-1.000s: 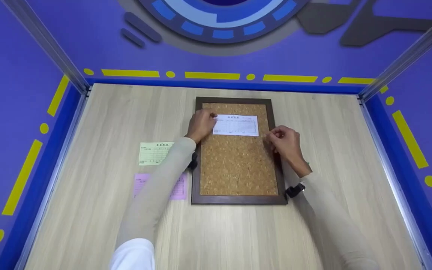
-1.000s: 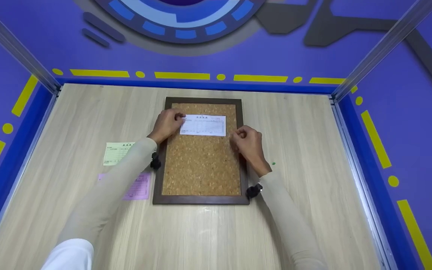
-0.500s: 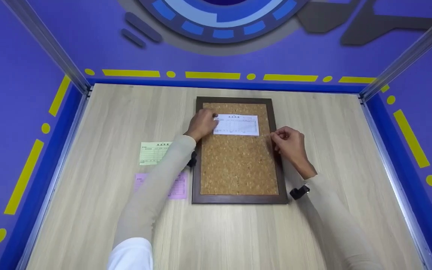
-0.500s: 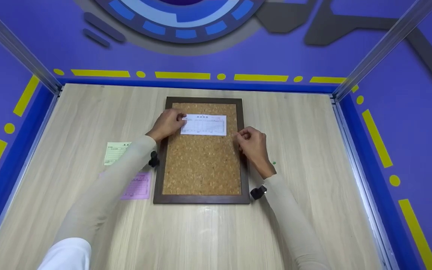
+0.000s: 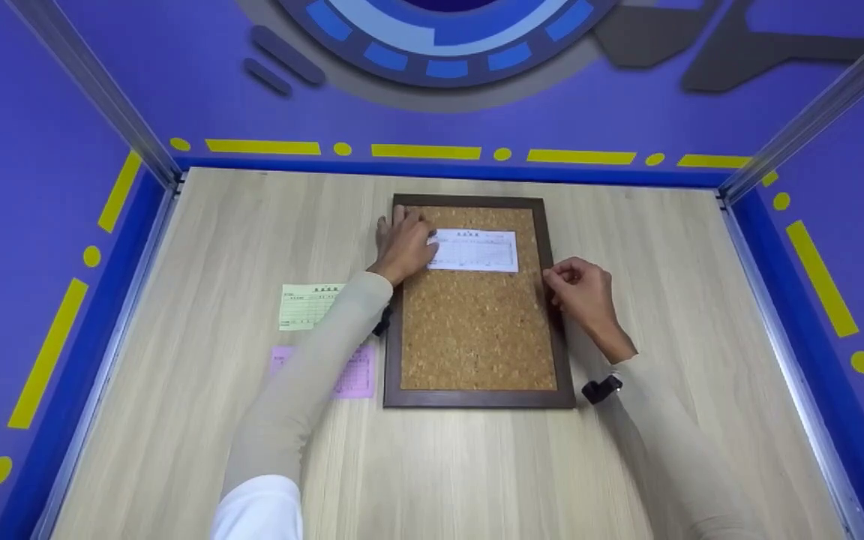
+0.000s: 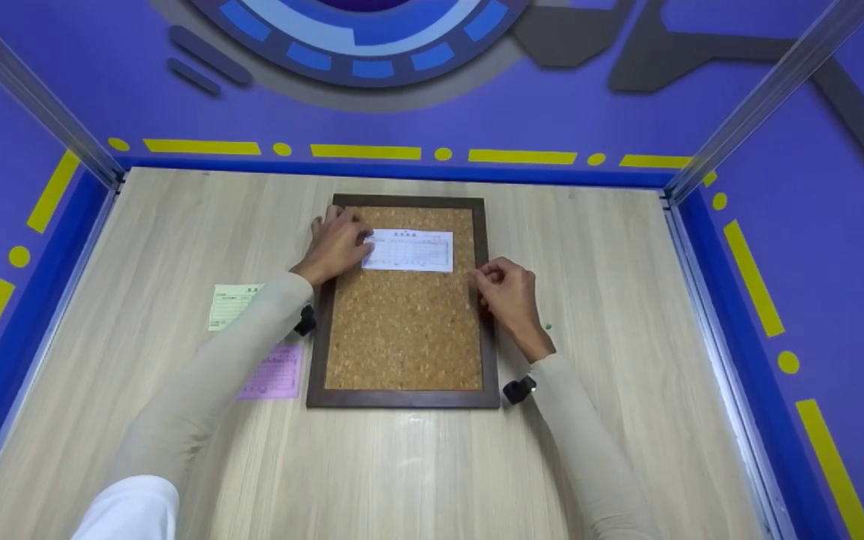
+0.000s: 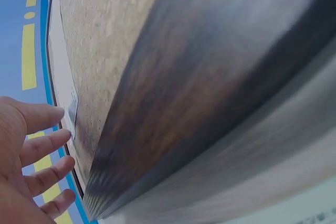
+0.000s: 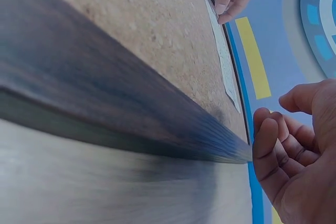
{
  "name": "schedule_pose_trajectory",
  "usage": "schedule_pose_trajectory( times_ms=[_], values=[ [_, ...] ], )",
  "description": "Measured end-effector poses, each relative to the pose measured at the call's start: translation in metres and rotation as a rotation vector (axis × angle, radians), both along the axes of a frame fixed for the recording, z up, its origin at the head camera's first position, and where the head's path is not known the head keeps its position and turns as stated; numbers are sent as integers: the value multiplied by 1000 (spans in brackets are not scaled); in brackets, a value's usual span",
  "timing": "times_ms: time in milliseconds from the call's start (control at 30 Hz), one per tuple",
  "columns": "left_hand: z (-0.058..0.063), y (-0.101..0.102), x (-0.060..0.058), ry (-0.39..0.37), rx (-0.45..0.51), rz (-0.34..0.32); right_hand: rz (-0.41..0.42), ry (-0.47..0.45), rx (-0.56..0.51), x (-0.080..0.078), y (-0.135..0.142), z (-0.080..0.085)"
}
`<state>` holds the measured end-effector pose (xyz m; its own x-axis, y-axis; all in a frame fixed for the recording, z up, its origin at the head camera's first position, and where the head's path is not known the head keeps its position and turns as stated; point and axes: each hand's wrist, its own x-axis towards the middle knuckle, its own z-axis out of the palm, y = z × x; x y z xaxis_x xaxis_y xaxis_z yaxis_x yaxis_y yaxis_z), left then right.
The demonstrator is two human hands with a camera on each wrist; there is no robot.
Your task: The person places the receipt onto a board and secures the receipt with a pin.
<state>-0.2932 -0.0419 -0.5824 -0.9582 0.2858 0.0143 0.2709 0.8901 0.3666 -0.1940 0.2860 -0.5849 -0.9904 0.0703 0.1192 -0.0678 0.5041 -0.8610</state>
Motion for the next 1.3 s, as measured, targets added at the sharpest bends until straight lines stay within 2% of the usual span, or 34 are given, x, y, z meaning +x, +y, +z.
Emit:
schedule_pose_trajectory(
  times_ms=[133, 367, 967, 1133, 1300],
  values=[
    [-2, -4, -1, -9, 14, -17, -7, 8, -2, 3, 1, -3],
    [-7, -10, -1, -28, 102, -41, -11, 45, -8, 11, 4, -8],
    [-20, -21, 0, -124, 280, -77, 5, 63, 97, 24, 18, -6],
    [-20, -23, 2, -139, 281, -73, 7, 91, 94, 25, 22, -6],
    [-20, -26, 3, -142, 250, -104, 10, 105, 67, 27, 27, -8]
  ],
)
